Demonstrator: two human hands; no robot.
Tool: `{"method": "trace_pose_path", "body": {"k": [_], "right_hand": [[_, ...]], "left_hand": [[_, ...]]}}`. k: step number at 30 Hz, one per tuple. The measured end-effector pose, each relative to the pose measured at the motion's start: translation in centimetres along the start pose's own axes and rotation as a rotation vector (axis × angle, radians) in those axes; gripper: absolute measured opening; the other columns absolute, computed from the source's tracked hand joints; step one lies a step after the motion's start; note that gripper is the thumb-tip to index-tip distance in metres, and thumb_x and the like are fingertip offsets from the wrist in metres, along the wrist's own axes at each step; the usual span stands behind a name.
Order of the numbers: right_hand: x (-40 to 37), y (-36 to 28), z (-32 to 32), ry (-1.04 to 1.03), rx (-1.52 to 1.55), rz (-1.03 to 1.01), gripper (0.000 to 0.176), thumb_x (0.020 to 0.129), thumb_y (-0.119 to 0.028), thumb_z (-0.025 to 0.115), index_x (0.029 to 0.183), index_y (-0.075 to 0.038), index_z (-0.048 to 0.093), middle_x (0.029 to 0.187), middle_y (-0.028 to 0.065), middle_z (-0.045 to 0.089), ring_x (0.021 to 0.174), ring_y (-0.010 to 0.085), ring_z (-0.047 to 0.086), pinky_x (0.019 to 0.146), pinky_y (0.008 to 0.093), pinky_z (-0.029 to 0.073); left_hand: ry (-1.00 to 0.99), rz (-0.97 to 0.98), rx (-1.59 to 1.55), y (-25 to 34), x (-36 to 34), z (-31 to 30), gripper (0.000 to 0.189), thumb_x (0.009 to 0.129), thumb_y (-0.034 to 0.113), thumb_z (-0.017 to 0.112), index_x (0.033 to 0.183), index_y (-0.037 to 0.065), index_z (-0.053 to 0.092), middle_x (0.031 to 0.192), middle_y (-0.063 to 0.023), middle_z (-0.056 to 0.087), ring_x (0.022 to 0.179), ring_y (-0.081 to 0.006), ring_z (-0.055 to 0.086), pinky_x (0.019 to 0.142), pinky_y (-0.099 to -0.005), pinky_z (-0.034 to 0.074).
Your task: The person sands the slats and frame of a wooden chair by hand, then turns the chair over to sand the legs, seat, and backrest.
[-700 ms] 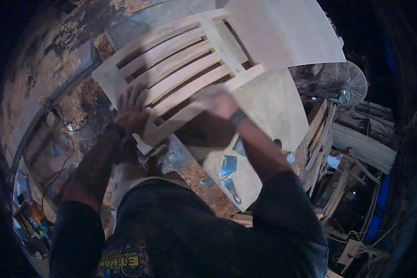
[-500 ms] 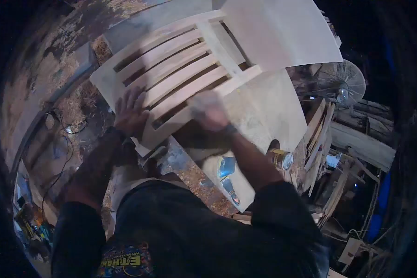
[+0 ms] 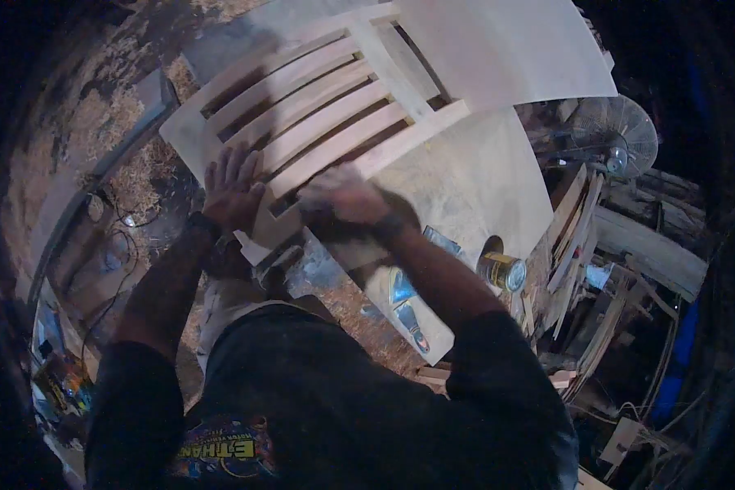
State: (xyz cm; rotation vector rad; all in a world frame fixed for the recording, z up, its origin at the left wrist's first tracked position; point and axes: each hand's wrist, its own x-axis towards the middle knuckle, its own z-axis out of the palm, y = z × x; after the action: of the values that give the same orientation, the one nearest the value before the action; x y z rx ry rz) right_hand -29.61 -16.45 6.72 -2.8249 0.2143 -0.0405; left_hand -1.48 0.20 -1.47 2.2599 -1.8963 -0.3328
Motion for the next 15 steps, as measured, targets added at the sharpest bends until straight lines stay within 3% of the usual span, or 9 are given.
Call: {"method": "trace_pose_path", "body": {"k": [3,5,6,8,10,11,13,15], "right_hand": [[0.0,0.8,1.5,-0.024,-0.027,-0.162,0.047,0.097,-0.031,0.069,0.144,-0.031,0.069,0.138,0.0048,0.072,0.128,0.0329,0.065,0.113,0.0502,0.048],[-2.6,7.6,0.8,-0.004,0.036,0.051,0.054,0.093,-0.032,0.072,0.146,-0.029,0.068,0.144,0.0052,0.069,0.13,0.0348,0.063,0.113,0.0512,0.048],[-4.0,8.7,-3.4,-0.109,-0.119,0.192,0.056,0.091,-0.038,0.074,0.145,-0.023,0.069,0.146,0.0072,0.068,0.13,0.0373,0.063,0.115,0.0525,0.048],[-4.8,9.6,-5.1,0.108,-0.172,0.111,0.054,0.091,-0.036,0.074,0.142,-0.02,0.071,0.144,0.0096,0.069,0.131,0.0392,0.062,0.117,0.0534,0.046],[-4.6,8.7,-2.7,0.139,-0.162,0.19,0.051,0.093,-0.034,0.073,0.142,-0.021,0.071,0.143,0.0093,0.069,0.133,0.0388,0.061,0.118,0.0534,0.045],[-3.3,6.1,-0.5,0.166,-0.114,0.136,0.047,0.097,-0.031,0.065,0.142,-0.018,0.07,0.141,0.0118,0.069,0.133,0.0403,0.06,0.118,0.0556,0.043],[2.3,-1.6,-2.5,-0.454,0.045,0.16,0.044,0.097,-0.025,0.066,0.14,-0.017,0.071,0.146,0.0103,0.066,0.135,0.0402,0.059,0.118,0.0557,0.044],[0.4,-7.9,4.8,0.266,0.134,0.039,0.044,0.094,-0.018,0.069,0.138,-0.016,0.07,0.147,0.0096,0.065,0.136,0.04,0.058,0.117,0.0538,0.044]], "left_hand": [[-0.033,0.002,-0.021,-1.0,0.0,-0.1,0.074,0.106,0.047,0.055,0.17,0.016,0.035,0.182,-0.0159,0.017,0.168,-0.0444,0.013,0.13,-0.0699,0.014],[-0.032,0.006,-0.074,-0.5,-0.1,-0.9,0.075,0.106,0.048,0.056,0.17,0.017,0.035,0.182,-0.016,0.016,0.168,-0.0444,0.012,0.13,-0.0703,0.013],[-0.016,0.005,-0.069,-0.4,-0.2,-0.8,0.075,0.106,0.048,0.056,0.17,0.017,0.035,0.183,-0.0161,0.016,0.168,-0.0446,0.012,0.13,-0.0704,0.013],[0.015,0.004,-0.057,-0.3,-0.3,-0.4,0.075,0.105,0.048,0.056,0.17,0.016,0.035,0.183,-0.0164,0.015,0.168,-0.045,0.012,0.13,-0.0706,0.013],[-0.018,-0.017,-0.055,-0.1,-0.3,-0.6,0.075,0.106,0.048,0.056,0.17,0.015,0.035,0.183,-0.0165,0.015,0.168,-0.0453,0.011,0.131,-0.0702,0.012],[-0.026,-0.032,-0.058,0.1,-0.1,-0.8,0.075,0.106,0.048,0.056,0.17,0.014,0.035,0.183,-0.0166,0.014,0.168,-0.0454,0.01,0.131,-0.07,0.011],[-0.046,-0.021,-0.043,-0.4,0.0,-0.1,0.075,0.105,0.048,0.056,0.169,0.013,0.036,0.183,-0.0165,0.014,0.168,-0.045,0.01,0.131,-0.0687,0.01],[-0.065,-0.028,-0.049,-0.7,-0.2,-0.4,0.076,0.105,0.048,0.056,0.169,0.012,0.036,0.183,-0.0167,0.014,0.168,-0.0447,0.01,0.132,-0.0678,0.009]]}}
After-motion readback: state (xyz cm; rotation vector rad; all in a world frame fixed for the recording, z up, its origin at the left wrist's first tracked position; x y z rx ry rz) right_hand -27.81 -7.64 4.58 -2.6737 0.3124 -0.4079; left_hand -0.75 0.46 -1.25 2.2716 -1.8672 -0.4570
